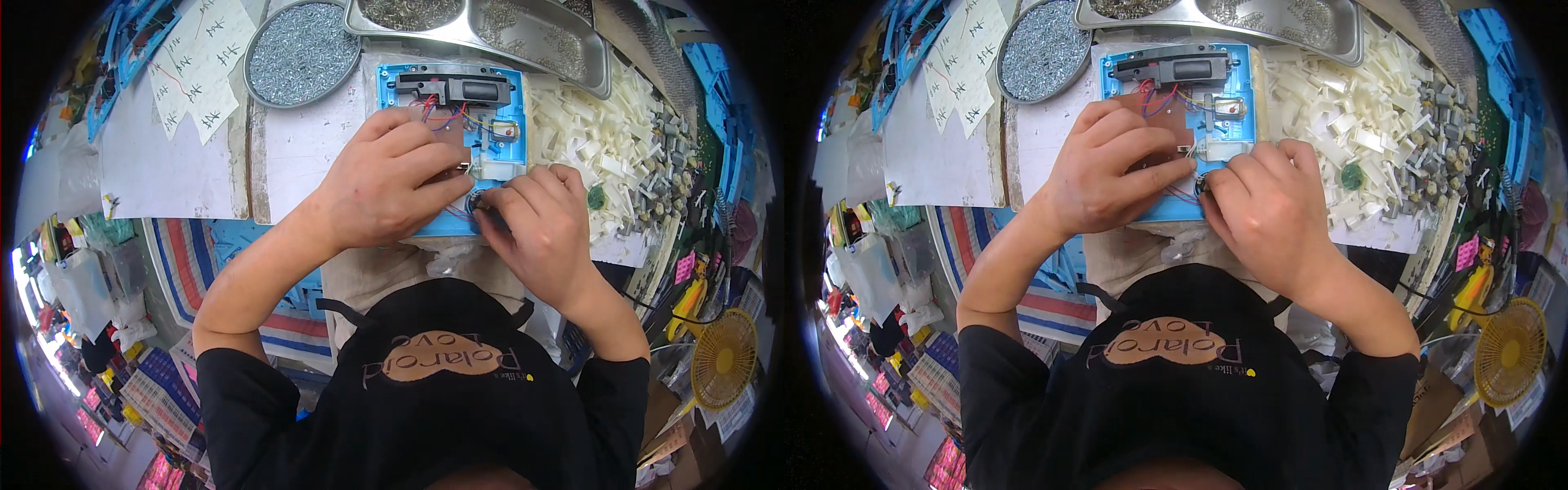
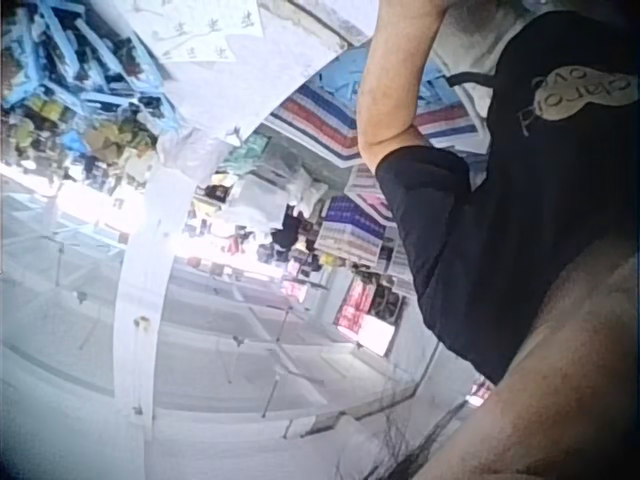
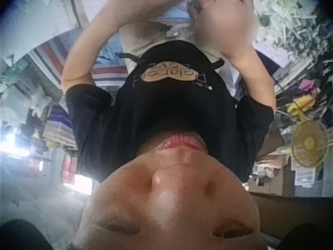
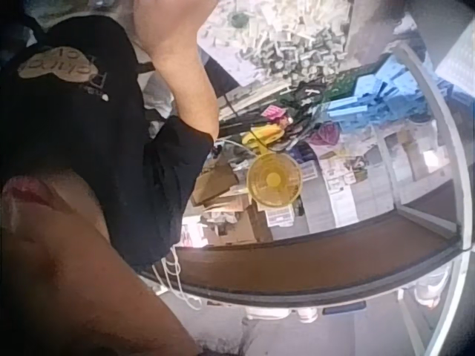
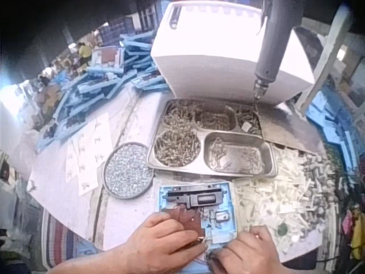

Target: Assemble a blue electronic device by inserting components and soldering wires.

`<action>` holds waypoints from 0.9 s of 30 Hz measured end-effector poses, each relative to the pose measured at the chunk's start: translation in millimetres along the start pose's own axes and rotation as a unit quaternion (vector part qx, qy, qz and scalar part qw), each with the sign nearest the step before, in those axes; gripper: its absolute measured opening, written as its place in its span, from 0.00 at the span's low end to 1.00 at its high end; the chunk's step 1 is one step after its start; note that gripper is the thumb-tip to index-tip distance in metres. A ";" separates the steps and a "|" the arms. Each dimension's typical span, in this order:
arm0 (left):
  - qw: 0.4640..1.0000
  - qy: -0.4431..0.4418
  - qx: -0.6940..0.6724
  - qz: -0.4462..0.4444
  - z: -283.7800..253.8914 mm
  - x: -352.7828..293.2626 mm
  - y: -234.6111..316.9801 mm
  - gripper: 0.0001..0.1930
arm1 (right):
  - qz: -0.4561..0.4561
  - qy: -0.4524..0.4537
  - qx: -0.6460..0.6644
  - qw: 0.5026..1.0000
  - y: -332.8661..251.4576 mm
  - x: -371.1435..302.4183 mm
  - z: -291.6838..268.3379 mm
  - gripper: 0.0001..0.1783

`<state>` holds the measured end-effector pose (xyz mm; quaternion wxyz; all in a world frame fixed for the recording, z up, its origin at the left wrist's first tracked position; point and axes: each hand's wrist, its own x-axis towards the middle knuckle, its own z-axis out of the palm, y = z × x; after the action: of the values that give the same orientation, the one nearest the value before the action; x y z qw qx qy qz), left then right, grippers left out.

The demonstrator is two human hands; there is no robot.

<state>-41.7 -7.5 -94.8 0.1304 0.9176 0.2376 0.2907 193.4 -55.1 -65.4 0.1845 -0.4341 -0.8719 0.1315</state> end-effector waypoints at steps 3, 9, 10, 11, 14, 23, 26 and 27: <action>1.000 -0.015 0.001 -0.015 -2.9 -0.2 3.5 0.20 | 0.008 -0.019 0.022 1.000 2.6 0.2 -3.9 0.11; 0.996 0.057 0.020 -0.060 -1.4 8.8 10.8 0.21 | 0.111 0.141 0.090 0.980 36.8 14.6 -14.5 0.06; 0.994 0.074 0.043 -0.070 -0.4 14.1 11.5 0.20 | 0.119 0.124 0.089 0.981 41.0 20.8 -12.9 0.07; 0.991 0.100 0.043 -0.079 7.3 18.3 8.7 0.19 | 0.127 0.106 0.088 0.982 43.6 26.5 -11.4 0.07; 0.985 0.093 0.105 -0.102 10.1 32.3 10.7 0.19 | 0.137 0.047 0.054 0.988 46.7 37.2 -13.7 0.10; 0.984 0.080 0.122 -0.098 18.1 31.9 11.4 0.20 | 0.028 -0.024 -0.140 0.989 34.5 51.7 -20.1 0.12; 0.985 0.065 0.133 -0.086 22.5 30.7 9.7 0.20 | 0.028 -0.032 -0.132 0.990 37.1 52.5 -20.1 0.12; 0.985 0.066 0.129 -0.089 22.3 30.8 9.7 0.20 | 0.047 -0.034 -0.106 0.993 40.6 53.9 -20.0 0.12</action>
<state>-2.8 -2.2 -94.3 0.0205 0.8805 0.3620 0.3053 201.0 13.6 -52.1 0.1012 -0.4871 -0.8653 0.0619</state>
